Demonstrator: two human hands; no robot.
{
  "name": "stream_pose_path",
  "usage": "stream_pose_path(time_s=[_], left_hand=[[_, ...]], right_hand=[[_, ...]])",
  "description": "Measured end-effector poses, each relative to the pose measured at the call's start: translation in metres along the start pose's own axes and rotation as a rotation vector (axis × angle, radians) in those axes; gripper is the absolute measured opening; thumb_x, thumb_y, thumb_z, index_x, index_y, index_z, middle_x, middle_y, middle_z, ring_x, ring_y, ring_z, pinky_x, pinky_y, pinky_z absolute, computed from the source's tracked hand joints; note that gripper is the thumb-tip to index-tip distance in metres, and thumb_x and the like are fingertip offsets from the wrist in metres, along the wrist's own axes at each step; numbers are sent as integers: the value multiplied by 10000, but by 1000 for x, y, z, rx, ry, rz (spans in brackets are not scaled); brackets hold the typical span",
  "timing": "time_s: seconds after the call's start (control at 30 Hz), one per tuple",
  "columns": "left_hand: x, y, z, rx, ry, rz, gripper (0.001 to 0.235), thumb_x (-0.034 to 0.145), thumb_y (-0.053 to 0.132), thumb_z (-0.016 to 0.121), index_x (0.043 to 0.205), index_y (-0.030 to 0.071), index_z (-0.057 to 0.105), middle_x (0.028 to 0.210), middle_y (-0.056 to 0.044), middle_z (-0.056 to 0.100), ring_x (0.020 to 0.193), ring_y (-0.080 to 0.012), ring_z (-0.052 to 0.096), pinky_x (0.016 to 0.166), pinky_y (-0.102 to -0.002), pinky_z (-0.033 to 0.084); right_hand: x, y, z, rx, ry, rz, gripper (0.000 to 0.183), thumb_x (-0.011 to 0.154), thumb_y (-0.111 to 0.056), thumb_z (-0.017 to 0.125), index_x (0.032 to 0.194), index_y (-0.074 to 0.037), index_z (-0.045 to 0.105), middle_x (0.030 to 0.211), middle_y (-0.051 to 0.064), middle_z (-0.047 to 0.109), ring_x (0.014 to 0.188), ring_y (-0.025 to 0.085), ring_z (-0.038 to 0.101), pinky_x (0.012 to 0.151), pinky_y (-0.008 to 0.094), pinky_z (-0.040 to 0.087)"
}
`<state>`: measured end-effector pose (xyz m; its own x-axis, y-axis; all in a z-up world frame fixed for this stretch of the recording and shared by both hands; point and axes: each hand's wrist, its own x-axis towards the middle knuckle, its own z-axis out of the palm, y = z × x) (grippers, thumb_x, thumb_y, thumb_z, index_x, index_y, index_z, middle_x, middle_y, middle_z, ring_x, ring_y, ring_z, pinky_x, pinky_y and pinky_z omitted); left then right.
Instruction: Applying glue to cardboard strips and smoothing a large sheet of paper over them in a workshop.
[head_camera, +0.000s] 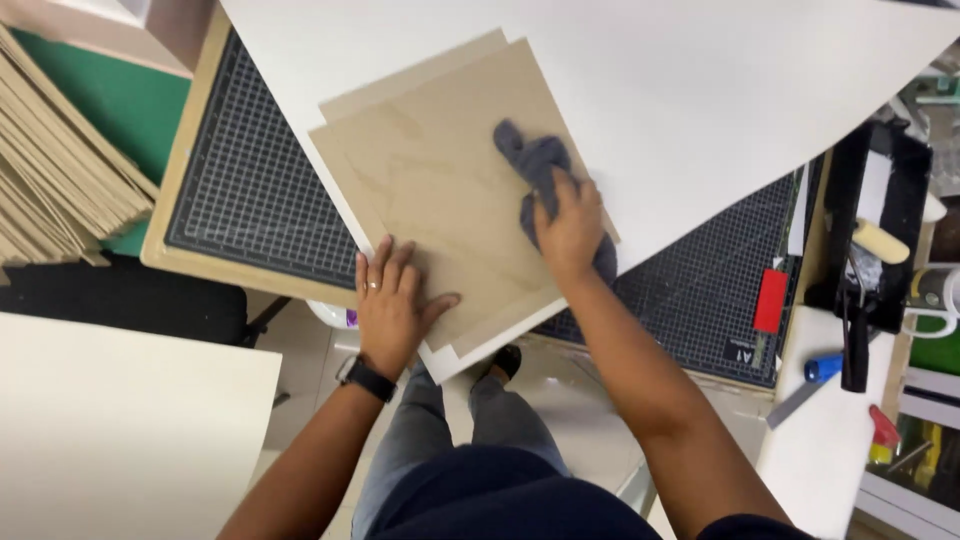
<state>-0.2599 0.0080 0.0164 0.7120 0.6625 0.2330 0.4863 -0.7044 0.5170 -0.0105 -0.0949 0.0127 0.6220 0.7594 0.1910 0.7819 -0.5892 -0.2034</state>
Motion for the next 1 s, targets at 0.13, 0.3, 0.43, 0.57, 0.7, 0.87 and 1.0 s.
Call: stream_pose_path(time_s=[0.13,0.3,0.43,0.57,0.7,0.87,1.0], left_hand=[[-4,-1,1,52,-28,-5,623,687,625,838,1008,127,645,1413,-66,610,1475,-342,427,1265,-580,180],[3,-9,6,84,-32,29,607,722,630,829,1017,136,637,1410,-68,612,1481,-347,426,1260,-598,173],[-5,-4,6,134,-7,65,639,692,661,816,1027,146,638,1382,-74,621,1459,-364,452,1248,-607,204],[-15,-7,15,202,-17,64,663,671,639,849,1056,134,660,1402,-64,627,1488,-358,423,1262,-603,170],[-24,23,16,277,-31,57,503,797,548,853,1092,168,703,1402,-50,628,1508,-355,397,1276,-584,138],[-53,85,16,86,-164,276,877,786,775,640,1377,128,611,1539,-189,489,1498,-456,318,1226,-655,180],[-61,86,50,511,-190,365,1023,644,433,730,1578,185,395,1591,-200,412,1515,-429,300,1284,-569,164]], right_hand=[[-95,-58,-11,119,-167,-167,634,771,-338,797,1381,-305,627,1178,120,594,1039,365,664,794,485,560],[-31,16,-18,80,43,-43,501,828,-301,779,1313,-271,656,1020,103,578,925,366,669,748,493,561],[-88,-30,-42,274,-203,-67,142,905,-198,706,1031,-140,735,874,152,643,907,413,667,801,527,552],[-169,-21,-110,648,-427,-63,437,881,-417,779,1269,-226,711,1032,91,710,974,319,720,795,415,581],[-226,134,-194,547,209,387,562,926,-321,819,1366,-69,576,1304,228,600,1272,418,546,1103,522,378],[-350,253,-302,169,876,350,404,1108,7,710,1229,-8,325,1345,362,548,1177,503,586,998,558,492],[-476,365,-241,-277,557,1052,568,995,-363,729,1334,-6,446,1282,331,516,1103,562,521,880,672,439]])
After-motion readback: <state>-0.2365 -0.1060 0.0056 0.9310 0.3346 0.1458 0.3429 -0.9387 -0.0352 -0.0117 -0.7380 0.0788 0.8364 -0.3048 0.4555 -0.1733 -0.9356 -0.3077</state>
